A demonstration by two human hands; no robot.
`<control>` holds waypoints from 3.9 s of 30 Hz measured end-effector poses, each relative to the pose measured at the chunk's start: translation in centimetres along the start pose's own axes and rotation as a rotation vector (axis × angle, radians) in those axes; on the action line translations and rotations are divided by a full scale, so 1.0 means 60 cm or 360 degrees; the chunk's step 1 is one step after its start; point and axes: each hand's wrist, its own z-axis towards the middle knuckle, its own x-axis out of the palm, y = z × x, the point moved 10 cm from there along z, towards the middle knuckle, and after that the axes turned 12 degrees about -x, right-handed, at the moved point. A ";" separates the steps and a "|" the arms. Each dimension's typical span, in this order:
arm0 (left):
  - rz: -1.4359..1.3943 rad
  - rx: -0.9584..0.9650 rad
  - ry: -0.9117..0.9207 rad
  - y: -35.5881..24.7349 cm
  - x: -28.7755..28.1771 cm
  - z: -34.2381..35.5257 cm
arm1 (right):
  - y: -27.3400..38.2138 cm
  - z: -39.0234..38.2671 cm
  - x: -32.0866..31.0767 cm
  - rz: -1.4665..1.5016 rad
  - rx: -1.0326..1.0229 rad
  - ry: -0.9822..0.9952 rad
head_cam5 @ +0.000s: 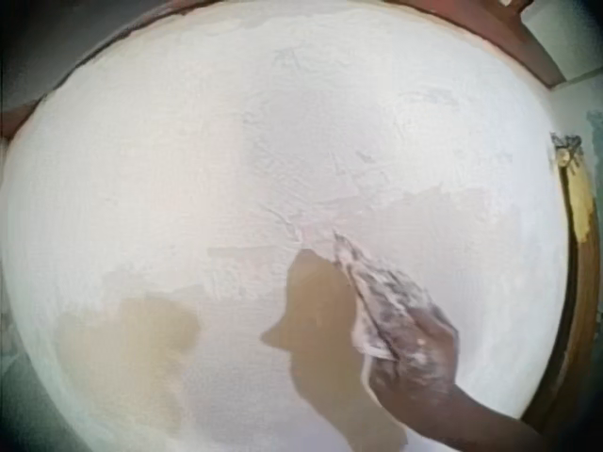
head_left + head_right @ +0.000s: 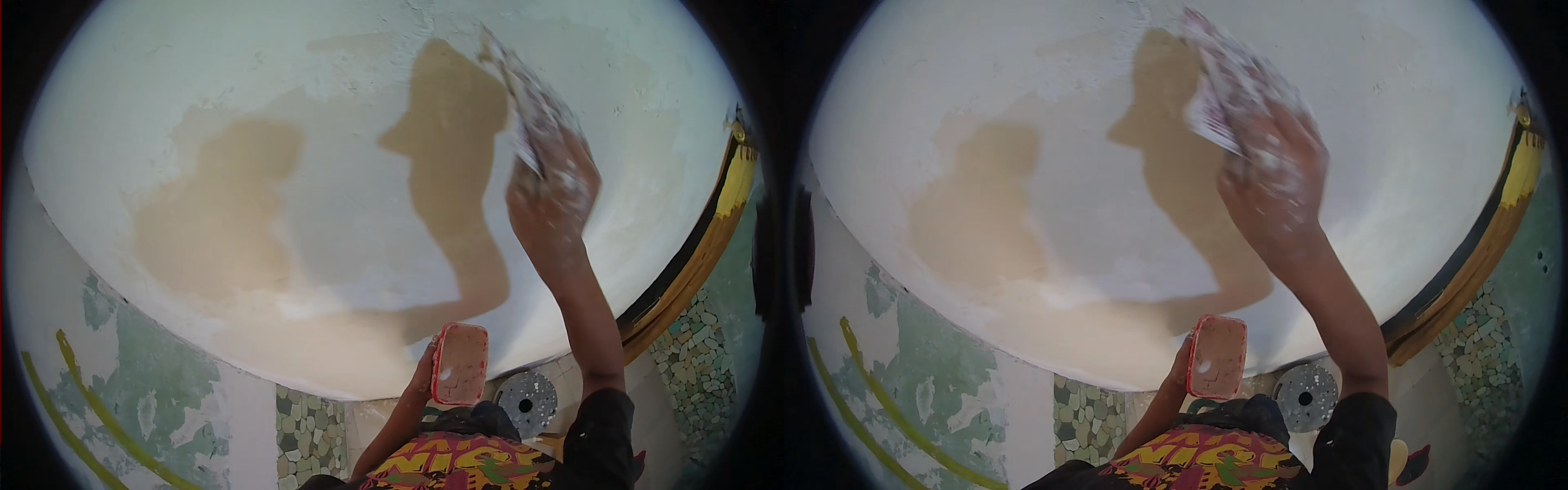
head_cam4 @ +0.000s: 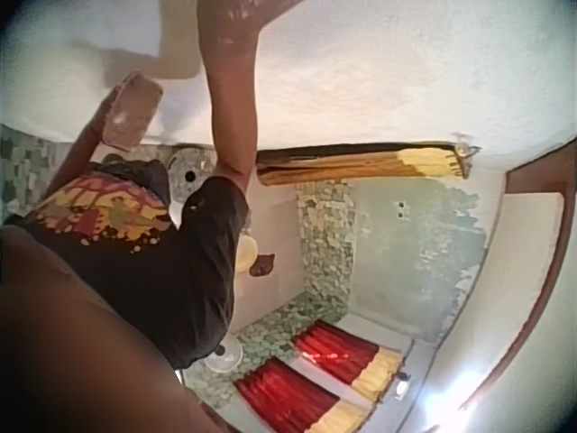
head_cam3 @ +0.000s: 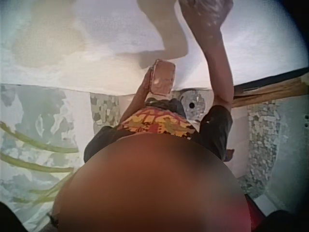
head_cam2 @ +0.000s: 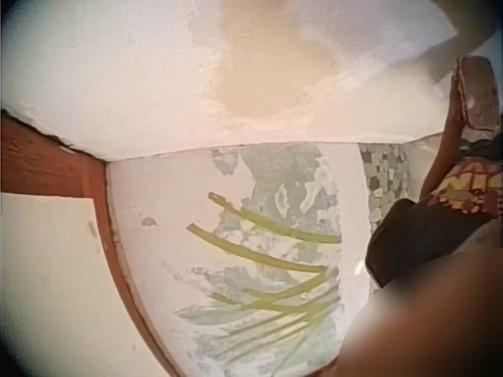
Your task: Applying plaster or wall putty to a wall surface using a putty knife and a plastic container.
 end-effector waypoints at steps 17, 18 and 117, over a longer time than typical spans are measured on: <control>0.0082 -0.0089 -0.0075 0.021 -0.010 -0.006 | 0.086 -0.014 0.104 0.0031 -0.0327 0.0750; 0.0084 -0.0088 -0.0078 0.020 -0.007 -0.007 | 0.084 0.006 0.093 0.0117 -0.0321 0.0711; 0.0577 0.0155 -0.0270 0.048 0.157 0.242 | -0.070 -0.547 -0.284 0.1049 0.2494 -0.0885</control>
